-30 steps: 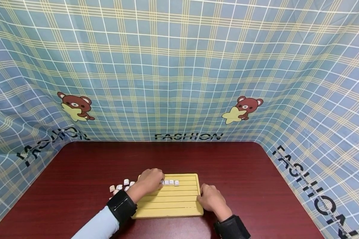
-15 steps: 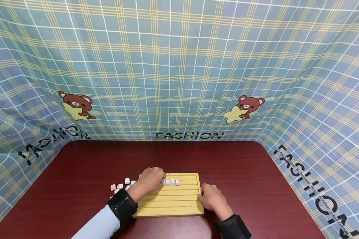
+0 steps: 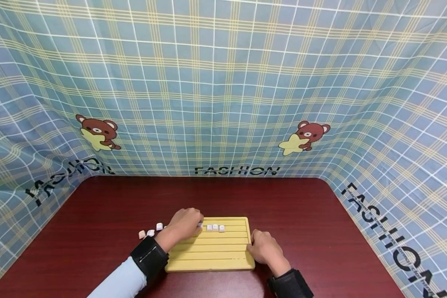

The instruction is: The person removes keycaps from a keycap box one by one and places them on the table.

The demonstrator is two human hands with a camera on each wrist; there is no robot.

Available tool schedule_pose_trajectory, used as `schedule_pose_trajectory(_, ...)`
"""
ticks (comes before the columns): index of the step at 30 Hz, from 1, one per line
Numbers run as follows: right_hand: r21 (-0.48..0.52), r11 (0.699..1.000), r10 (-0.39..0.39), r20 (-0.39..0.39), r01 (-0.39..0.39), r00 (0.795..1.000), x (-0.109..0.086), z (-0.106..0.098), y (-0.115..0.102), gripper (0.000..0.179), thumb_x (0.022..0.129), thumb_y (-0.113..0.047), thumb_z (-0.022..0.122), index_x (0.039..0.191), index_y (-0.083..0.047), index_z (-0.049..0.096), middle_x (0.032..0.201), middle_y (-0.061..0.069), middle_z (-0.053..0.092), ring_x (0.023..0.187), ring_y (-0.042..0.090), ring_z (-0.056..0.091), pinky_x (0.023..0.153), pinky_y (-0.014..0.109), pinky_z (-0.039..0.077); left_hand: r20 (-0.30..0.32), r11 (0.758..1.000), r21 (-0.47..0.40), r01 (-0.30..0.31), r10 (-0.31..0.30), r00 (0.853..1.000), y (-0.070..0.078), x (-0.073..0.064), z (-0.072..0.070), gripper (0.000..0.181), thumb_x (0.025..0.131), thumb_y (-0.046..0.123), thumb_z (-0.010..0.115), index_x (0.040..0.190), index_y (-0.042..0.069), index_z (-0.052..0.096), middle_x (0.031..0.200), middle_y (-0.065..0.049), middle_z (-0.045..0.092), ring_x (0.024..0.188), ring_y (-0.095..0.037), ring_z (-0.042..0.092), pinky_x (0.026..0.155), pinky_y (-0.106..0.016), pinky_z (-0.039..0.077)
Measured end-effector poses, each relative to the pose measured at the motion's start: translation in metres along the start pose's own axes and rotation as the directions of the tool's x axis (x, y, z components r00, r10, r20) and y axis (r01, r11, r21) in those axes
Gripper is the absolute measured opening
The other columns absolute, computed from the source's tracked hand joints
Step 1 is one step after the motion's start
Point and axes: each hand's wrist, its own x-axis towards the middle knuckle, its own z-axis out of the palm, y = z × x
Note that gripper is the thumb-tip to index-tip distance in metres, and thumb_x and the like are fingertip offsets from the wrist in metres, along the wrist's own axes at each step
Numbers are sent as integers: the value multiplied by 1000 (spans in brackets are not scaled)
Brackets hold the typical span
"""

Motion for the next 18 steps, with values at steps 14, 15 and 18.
schedule_pose_trajectory(14,0,1000,-11,16,11,1000,-2,0,-1,17,88,-18,66,79,-11,53,74,5,51,63,20,50,55,33,39,-14,997,9,72,-72,997,-12,-14,-7,13,82,20,79,74,16,69,72,2,62,65,-11,57,59,-29,43)
schedule_pose_trajectory(15,0,1000,-11,17,11,1000,-2,0,-1,17,88,-18,66,80,-11,53,74,5,51,62,20,50,55,33,39,-14,997,11,82,-82,997,-13,-15,-8,13,82,20,79,74,16,69,72,3,62,65,-11,57,59,-29,44)
schedule_pose_trajectory(18,0,1000,-9,25,9,1000,-2,0,-2,16,89,-18,66,81,-11,54,74,5,51,62,20,50,55,32,39,-11,994,10,110,-110,994,-17,-19,-10,11,82,20,79,77,14,71,73,2,63,65,-9,56,59,-29,44)
